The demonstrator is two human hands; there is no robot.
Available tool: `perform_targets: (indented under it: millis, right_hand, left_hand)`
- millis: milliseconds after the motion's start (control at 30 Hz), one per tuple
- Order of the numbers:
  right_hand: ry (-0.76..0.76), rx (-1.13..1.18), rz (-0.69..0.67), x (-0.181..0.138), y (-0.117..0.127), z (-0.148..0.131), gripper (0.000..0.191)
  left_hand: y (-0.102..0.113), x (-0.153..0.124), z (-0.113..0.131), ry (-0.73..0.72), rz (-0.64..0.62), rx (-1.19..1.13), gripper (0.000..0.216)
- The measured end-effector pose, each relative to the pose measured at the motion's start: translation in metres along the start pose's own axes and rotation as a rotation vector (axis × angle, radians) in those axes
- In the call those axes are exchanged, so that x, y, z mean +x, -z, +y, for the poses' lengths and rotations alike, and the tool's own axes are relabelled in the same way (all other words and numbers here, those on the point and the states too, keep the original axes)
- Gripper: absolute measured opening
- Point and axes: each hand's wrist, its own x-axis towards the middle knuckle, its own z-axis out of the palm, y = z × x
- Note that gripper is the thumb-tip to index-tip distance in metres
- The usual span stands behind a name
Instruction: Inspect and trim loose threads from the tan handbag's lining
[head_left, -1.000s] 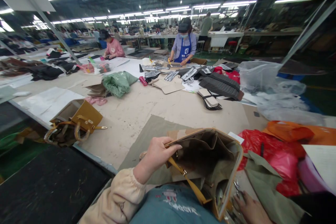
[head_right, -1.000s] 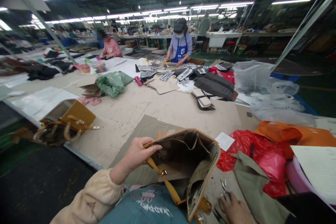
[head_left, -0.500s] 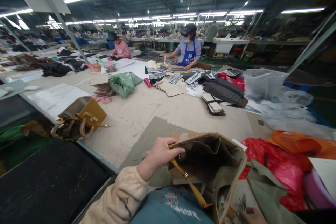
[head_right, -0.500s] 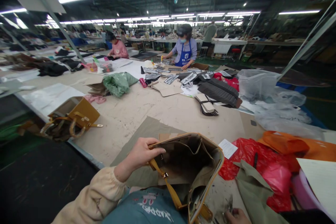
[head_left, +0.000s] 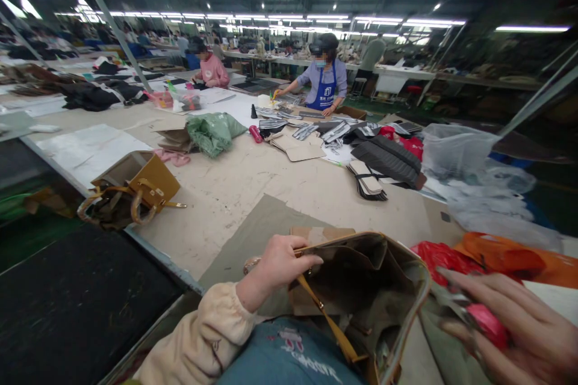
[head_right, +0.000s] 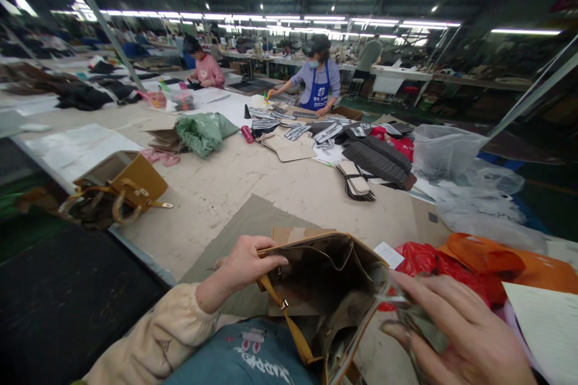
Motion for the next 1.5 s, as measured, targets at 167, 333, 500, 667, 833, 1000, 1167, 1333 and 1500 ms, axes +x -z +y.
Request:
perform_targets:
  millis: [167, 333, 500, 667, 833, 1000, 1167, 1333, 1500]
  right_hand:
    - [0.402, -0.185, -0.235, 0.095, -0.007, -0.052, 0.044]
    - [0.505, -0.212, -0.338, 0.129, -0.030, -0.058, 0.035]
    - [0.580, -0.198, -0.408, 0.143, -0.041, -0.060, 0.024]
    - [0.633, -0.187, -0.440, 0.146, -0.046, -0.062, 0.018]
    - [0.683, -0.210, -0.429, 0.145, -0.047, -0.060, 0.021]
    - [0.705, -0.191, -0.436, 0.146, -0.045, -0.060, 0.023]
    - [0.746, -0.181, -0.432, 0.151, -0.045, -0.059, 0.023]
    - [0.804, -0.220, -0.425, 0.154, -0.047, -0.058, 0.018]
    - [0.848, -0.230, -0.374, 0.155, -0.050, -0.057, 0.018]
  left_hand:
    - [-0.001, -0.002, 0.002, -0.004, -0.001, -0.004, 0.026]
    - [0.001, -0.003, 0.006, -0.011, -0.004, 0.000, 0.026]
    - [0.001, -0.004, 0.007, -0.017, 0.015, -0.007, 0.023]
    - [0.000, -0.003, 0.006, -0.026, 0.010, -0.016, 0.021]
    - [-0.001, -0.003, 0.004, -0.019, 0.026, -0.022, 0.019]
    - [-0.002, -0.003, 0.002, -0.025, 0.016, -0.001, 0.022]
    - [-0.002, -0.003, 0.003, -0.037, 0.014, -0.001, 0.020]
    - [-0.002, -0.003, 0.003, -0.032, 0.015, -0.038, 0.020]
    - [-0.004, -0.004, 0.001, -0.006, 0.010, -0.074, 0.021]
